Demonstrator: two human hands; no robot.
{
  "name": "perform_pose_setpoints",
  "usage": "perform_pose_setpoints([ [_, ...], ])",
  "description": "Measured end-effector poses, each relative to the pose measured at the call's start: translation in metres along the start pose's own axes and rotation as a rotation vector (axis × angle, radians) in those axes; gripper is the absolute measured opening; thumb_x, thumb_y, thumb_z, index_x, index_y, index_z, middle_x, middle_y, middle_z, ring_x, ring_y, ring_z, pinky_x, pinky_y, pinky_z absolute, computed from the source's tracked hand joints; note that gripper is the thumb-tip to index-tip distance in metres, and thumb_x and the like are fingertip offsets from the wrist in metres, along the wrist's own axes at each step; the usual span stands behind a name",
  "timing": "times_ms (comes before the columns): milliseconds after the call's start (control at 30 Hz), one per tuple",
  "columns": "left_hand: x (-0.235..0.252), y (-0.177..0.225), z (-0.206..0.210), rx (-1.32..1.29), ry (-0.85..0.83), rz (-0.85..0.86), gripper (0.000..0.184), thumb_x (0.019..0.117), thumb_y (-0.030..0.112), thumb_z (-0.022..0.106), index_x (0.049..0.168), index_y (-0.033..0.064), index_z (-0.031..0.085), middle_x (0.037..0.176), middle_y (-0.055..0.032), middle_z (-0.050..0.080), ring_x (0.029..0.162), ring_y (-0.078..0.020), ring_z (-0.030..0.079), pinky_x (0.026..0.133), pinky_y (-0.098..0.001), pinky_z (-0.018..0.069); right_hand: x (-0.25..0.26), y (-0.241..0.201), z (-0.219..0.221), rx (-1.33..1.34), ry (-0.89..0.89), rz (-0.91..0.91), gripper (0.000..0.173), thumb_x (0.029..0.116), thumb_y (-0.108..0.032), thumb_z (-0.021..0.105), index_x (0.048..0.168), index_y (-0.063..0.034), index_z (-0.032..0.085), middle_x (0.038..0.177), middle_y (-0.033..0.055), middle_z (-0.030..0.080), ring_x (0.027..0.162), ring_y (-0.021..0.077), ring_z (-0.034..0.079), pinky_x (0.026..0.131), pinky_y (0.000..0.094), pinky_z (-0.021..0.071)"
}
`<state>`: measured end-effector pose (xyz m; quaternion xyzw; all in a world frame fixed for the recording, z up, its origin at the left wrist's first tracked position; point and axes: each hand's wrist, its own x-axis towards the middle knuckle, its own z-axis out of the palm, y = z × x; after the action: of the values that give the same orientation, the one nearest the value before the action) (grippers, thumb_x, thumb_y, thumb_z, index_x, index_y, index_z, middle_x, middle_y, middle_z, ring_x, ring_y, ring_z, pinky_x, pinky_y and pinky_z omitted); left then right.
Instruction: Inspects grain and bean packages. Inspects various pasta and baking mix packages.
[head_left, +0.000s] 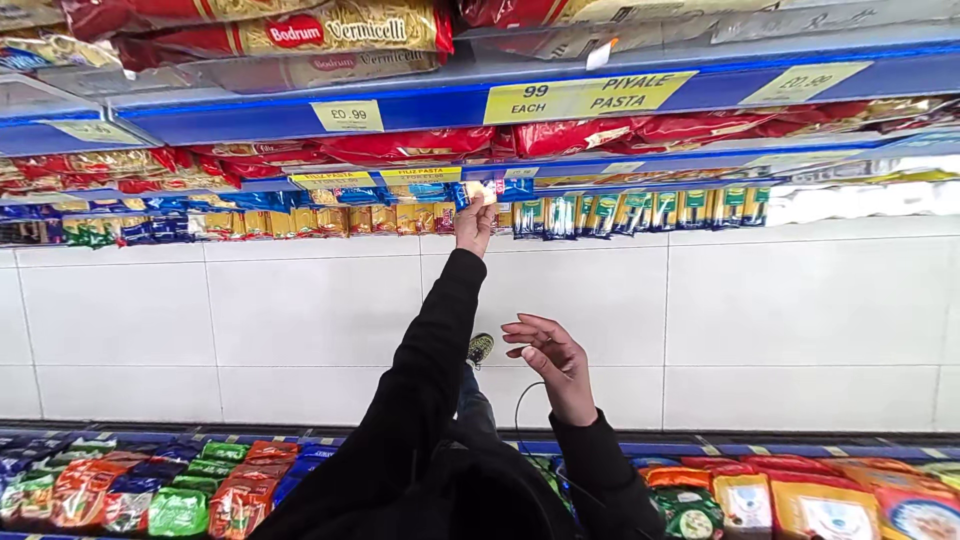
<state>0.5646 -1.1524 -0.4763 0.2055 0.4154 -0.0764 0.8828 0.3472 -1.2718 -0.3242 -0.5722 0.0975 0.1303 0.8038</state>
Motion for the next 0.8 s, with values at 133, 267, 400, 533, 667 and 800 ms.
perform_pose_setpoints([
  [133, 0.005, 0.015, -0.004, -0.021, -0.050, 0.021, 0.031, 0.1018, 0.005, 0.057, 0.132, 0.0032, 0.051, 0.122, -0.0133, 0.063, 0.105, -0.0205, 0.066, 0.094, -0.0303, 0.0558, -0.013, 0.011, 0.001, 0.017, 0.008, 0.049, 0.053, 0.0957, -0.030, 0.072, 0.136, 0.0004, 0.058, 0.122, 0.0213, 0.070, 0.106, 0.0322, 0.072, 0.084, 0.0424, 0.0635],
  [267, 0.003, 0.026, 0.002, 0.301, -0.054, 0.178, 0.050, 0.0982, 0.000, 0.063, 0.143, 0.0055, 0.041, 0.131, -0.0141, 0.060, 0.114, -0.0214, 0.064, 0.099, -0.0338, 0.0540, -0.022, 0.023, 0.001, 0.054, 0.037, 0.104, 0.052, 0.0955, -0.028, 0.073, 0.137, -0.0002, 0.058, 0.121, 0.0204, 0.070, 0.105, 0.0312, 0.072, 0.085, 0.0421, 0.0634],
  [400, 0.013, 0.024, 0.002, 0.571, 0.068, 0.304, 0.082, 0.0966, 0.004, 0.068, 0.160, 0.0097, 0.017, 0.146, -0.0257, 0.047, 0.117, -0.0340, 0.063, 0.095, -0.0463, 0.0568, -0.027, 0.026, 0.002, 0.072, 0.067, 0.135, 0.051, 0.0950, -0.024, 0.073, 0.137, 0.0000, 0.058, 0.121, 0.0196, 0.071, 0.106, 0.0306, 0.072, 0.085, 0.0417, 0.0636],
  [533, 0.008, 0.018, 0.012, 0.500, 0.050, 0.311, 0.078, 0.0980, 0.000, 0.064, 0.158, 0.0117, 0.016, 0.145, -0.0238, 0.047, 0.118, -0.0321, 0.062, 0.097, -0.0462, 0.0552, -0.027, 0.027, 0.000, 0.053, 0.098, 0.137, 0.053, 0.0948, -0.029, 0.073, 0.137, 0.0008, 0.059, 0.120, 0.0211, 0.071, 0.105, 0.0319, 0.072, 0.082, 0.0417, 0.0642],
  [667, 0.016, 0.012, 0.026, 0.508, -0.009, 0.406, 0.058, 0.0987, -0.010, 0.052, 0.150, 0.0040, 0.030, 0.139, -0.0241, 0.051, 0.117, -0.0329, 0.062, 0.096, -0.0479, 0.0559, -0.023, 0.025, 0.000, 0.055, 0.119, 0.140, 0.053, 0.0951, -0.030, 0.073, 0.136, 0.0010, 0.058, 0.120, 0.0207, 0.071, 0.105, 0.0317, 0.072, 0.083, 0.0417, 0.0637],
  [800, 0.037, 0.017, 0.017, 0.657, 0.007, 0.450, 0.035, 0.0967, -0.010, 0.057, 0.131, -0.0116, 0.049, 0.105, -0.0253, 0.068, 0.083, -0.0277, 0.075, 0.075, -0.0398, 0.0650, -0.026, 0.028, 0.001, 0.089, 0.168, 0.178, 0.053, 0.0951, -0.029, 0.072, 0.136, 0.0020, 0.058, 0.120, 0.0208, 0.071, 0.104, 0.0318, 0.072, 0.083, 0.0423, 0.0638],
])
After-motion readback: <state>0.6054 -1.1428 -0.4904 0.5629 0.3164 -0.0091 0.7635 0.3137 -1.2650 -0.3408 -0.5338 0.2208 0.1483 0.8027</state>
